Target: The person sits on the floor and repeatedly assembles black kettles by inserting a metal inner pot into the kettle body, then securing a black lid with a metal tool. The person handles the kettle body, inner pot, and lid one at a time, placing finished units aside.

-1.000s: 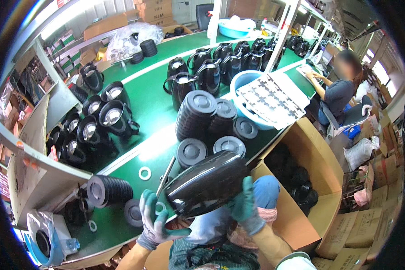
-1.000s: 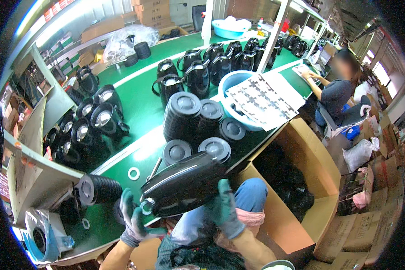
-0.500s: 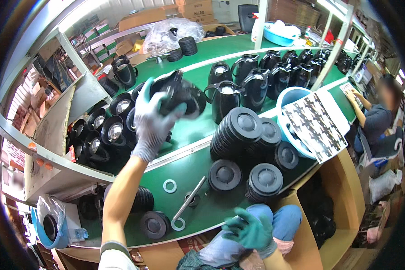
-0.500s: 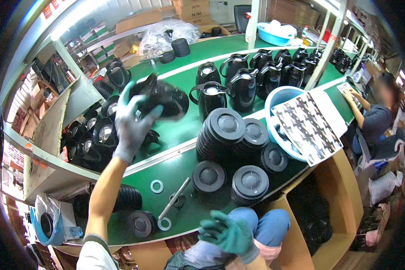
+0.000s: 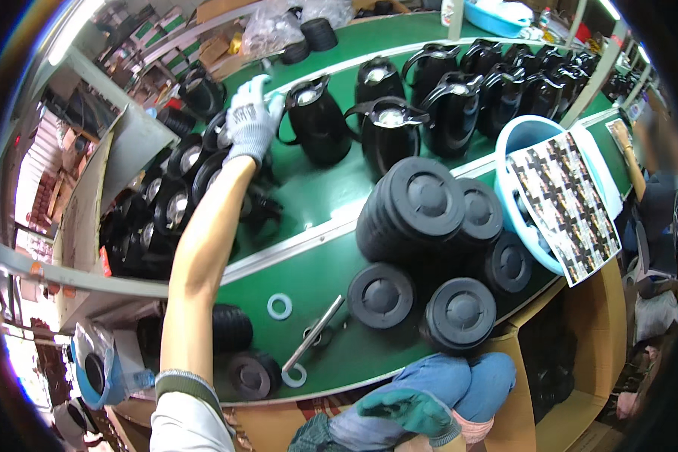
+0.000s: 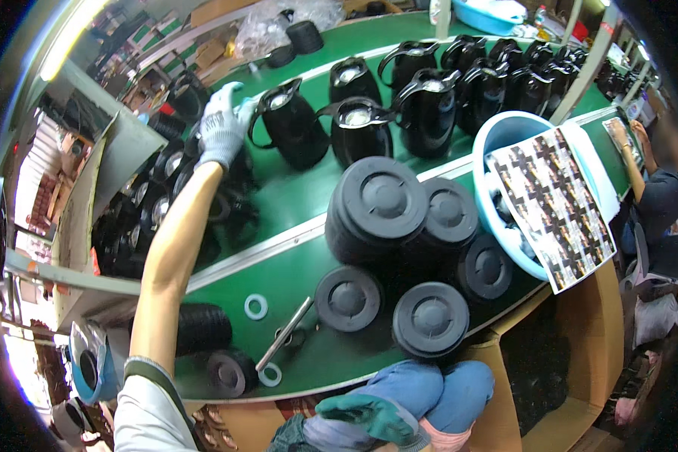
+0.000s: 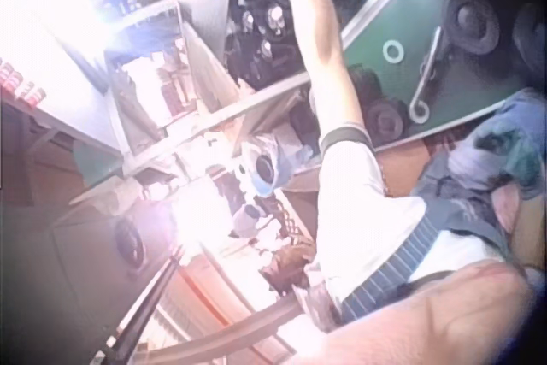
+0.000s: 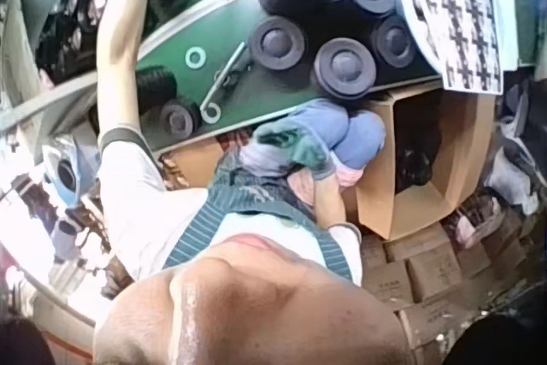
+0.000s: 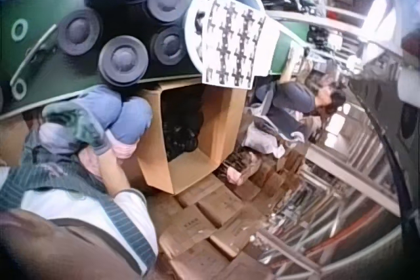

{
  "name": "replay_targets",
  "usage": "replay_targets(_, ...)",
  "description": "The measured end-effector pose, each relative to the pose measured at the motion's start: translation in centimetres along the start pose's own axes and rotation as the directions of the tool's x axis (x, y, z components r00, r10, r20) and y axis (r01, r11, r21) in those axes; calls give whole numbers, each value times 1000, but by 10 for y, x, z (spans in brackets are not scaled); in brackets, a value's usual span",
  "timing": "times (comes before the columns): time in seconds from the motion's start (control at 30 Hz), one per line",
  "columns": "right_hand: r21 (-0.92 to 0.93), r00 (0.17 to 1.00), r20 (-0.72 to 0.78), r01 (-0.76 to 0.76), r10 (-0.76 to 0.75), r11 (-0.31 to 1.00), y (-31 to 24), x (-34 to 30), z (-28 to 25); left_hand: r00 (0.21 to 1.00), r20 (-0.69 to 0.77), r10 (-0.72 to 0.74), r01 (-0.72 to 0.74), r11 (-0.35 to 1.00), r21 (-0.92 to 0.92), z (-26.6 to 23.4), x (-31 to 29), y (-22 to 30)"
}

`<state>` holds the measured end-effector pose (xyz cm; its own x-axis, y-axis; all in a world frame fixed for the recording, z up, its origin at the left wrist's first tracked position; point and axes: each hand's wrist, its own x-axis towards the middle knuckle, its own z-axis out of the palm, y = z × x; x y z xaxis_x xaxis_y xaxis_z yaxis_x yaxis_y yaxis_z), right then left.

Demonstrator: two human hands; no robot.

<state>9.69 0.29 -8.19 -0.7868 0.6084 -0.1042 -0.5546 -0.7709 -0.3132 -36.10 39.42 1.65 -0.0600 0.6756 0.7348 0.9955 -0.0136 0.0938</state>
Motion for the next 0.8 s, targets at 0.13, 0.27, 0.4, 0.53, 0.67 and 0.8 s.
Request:
replay_targets(0.13,-17,1000,14,27,-27,999,13,-4,4,640,593,-488,107,821,560,-44,8,7)
replay_targets(0.27,-82,998,51,35,-31,996,20,-6,13,714,521,-468,123,817,564,-60,-3,-19)
replay_targets(0.4,-202,1000,-8,20,-22,979,14,-10,38,949,284,-138,6,908,420,-124,0,-20)
replay_targets(0.53,-732,996,-29,35,-83,680,-24,1,89,977,143,158,-197,927,318,-215,18,0)
replay_targets(0.67,-892,815,441,355,-375,-279,-77,47,172,886,91,455,-463,879,115,-337,-7,43)
replay_targets(0.8,-512,585,772,340,-249,-789,-88,80,248,730,267,629,-597,777,-200,-430,-55,69)
